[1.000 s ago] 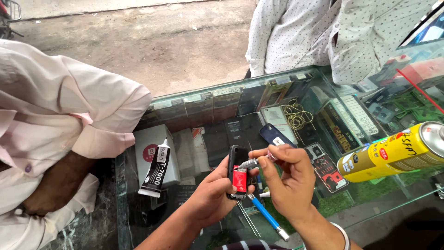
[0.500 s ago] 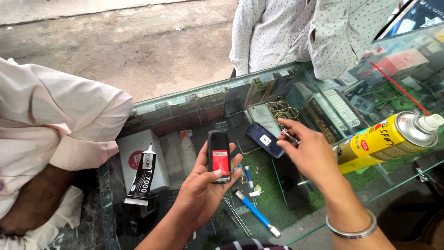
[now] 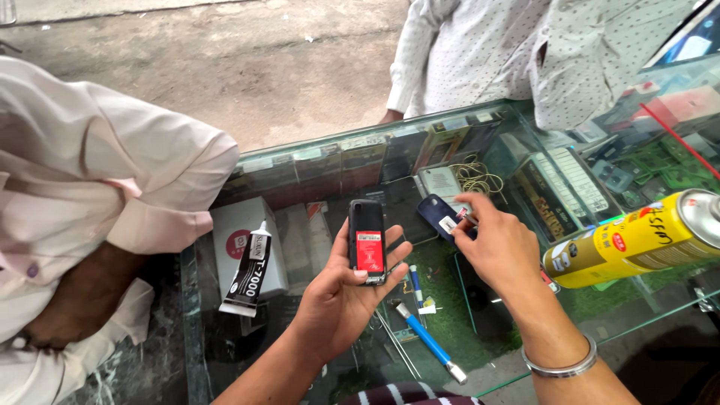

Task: The person handles a feature phone at a glass counter, removing its back cover and battery and reassembling the body. They pick up a small screwdriver and work on the phone's rear section, then handle a tube of T-7000 adhesive and apply it near the phone before setting the phone down on the counter.

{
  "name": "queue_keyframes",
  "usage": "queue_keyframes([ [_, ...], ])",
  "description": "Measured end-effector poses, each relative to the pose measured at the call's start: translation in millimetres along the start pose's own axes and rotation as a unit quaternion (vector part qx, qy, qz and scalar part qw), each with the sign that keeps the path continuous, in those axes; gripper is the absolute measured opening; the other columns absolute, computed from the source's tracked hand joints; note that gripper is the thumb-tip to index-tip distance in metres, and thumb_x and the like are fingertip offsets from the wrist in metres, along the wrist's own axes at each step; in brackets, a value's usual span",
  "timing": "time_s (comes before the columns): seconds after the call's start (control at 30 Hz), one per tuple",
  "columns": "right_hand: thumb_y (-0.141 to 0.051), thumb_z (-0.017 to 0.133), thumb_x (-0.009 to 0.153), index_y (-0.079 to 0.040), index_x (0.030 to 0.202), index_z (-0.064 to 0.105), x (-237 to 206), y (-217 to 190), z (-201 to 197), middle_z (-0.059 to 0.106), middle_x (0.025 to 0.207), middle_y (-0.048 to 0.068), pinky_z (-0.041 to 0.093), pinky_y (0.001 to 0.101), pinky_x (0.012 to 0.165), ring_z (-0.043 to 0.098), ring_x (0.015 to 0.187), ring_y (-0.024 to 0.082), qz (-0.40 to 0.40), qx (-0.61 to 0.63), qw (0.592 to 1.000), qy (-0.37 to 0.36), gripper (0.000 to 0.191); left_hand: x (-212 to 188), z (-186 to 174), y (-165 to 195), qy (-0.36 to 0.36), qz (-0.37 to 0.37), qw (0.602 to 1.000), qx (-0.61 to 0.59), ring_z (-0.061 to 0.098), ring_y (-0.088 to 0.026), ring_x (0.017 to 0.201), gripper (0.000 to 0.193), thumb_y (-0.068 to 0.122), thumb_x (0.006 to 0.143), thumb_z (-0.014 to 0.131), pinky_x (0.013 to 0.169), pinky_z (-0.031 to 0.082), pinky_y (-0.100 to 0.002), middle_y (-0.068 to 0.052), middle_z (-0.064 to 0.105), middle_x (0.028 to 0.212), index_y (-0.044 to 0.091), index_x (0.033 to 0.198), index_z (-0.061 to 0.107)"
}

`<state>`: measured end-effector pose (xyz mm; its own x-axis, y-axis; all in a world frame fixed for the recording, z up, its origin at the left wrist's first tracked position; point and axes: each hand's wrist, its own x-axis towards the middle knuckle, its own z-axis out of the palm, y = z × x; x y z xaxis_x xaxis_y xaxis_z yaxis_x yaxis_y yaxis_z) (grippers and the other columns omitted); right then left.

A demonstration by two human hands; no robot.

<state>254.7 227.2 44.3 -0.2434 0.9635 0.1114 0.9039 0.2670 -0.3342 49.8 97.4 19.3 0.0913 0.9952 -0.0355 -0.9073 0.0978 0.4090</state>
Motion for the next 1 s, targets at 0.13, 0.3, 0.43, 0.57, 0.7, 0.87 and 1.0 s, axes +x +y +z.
queue_keyframes([
  [0.13,-0.016,0.079,0.079,-0.011,0.136,0.040,-6,-2,1,0.077,0.091,0.004,0.054,0.0357,0.064,0.072,0.069,0.020,-0.010,0.152,0.988,0.027,0.069,0,1,1,0.003,0.000,1.000,-0.013,0.044,-0.041,0.141,0.089,0.002,0.079,0.045,0.116,0.039,-0.051,-0.026,0.038,0.157,0.023,0.161,0.016],
  [0.3,0.001,0.078,0.082,-0.007,0.135,0.029,-37,-11,11,0.073,0.093,0.007,0.050,0.0210,0.068,0.060,0.073,0.006,-0.112,0.487,0.864,-0.054,0.072,1,4,1,-0.014,0.002,0.999,-0.040,0.044,-0.042,0.141,0.088,0.004,0.081,0.046,0.117,0.039,-0.051,-0.029,0.036,0.157,0.022,0.162,0.014],
  [0.43,0.007,0.077,0.082,-0.008,0.129,0.028,-57,-21,28,0.075,0.092,0.008,0.044,0.0181,0.061,0.064,0.075,0.005,-0.142,0.561,0.810,-0.100,0.070,-2,6,3,-0.038,-0.004,0.998,-0.046,0.043,-0.041,0.143,0.089,0.005,0.082,0.047,0.118,0.038,-0.051,-0.029,0.034,0.159,0.021,0.163,0.014],
  [0.57,0.007,0.079,0.081,-0.009,0.125,0.029,-61,-23,38,0.076,0.092,0.009,0.043,0.0171,0.059,0.063,0.069,0.005,-0.121,0.559,0.815,-0.098,0.068,-5,8,4,-0.052,-0.006,0.998,-0.045,0.041,-0.042,0.144,0.091,0.006,0.080,0.049,0.119,0.037,-0.052,-0.030,0.032,0.160,0.022,0.163,0.013],
  [0.7,0.008,0.079,0.081,-0.008,0.123,0.030,-62,-21,41,0.076,0.093,0.009,0.047,0.0177,0.063,0.065,0.074,0.005,-0.130,0.565,0.811,-0.075,0.066,-6,11,4,-0.061,-0.002,0.997,-0.043,0.041,-0.042,0.145,0.093,0.007,0.079,0.050,0.119,0.035,-0.051,-0.030,0.031,0.161,0.022,0.163,0.014],
  [0.87,0.007,0.077,0.084,-0.007,0.122,0.032,-62,-21,39,0.076,0.097,0.009,0.053,0.0207,0.073,0.071,0.088,0.009,-0.163,0.540,0.822,-0.075,0.060,-7,13,5,-0.064,0.001,0.998,-0.026,0.041,-0.041,0.144,0.095,0.009,0.078,0.053,0.120,0.034,-0.051,-0.029,0.032,0.160,0.021,0.163,0.014],
  [1.0,0.006,0.079,0.082,-0.005,0.123,0.038,-61,-25,32,0.078,0.098,0.008,0.053,0.0223,0.070,0.073,0.088,0.011,-0.165,0.488,0.855,-0.067,0.059,-7,15,4,-0.057,0.007,0.998,-0.019,0.043,-0.041,0.143,0.095,0.010,0.077,0.053,0.119,0.035,-0.052,-0.028,0.035,0.158,0.021,0.163,0.014],
])
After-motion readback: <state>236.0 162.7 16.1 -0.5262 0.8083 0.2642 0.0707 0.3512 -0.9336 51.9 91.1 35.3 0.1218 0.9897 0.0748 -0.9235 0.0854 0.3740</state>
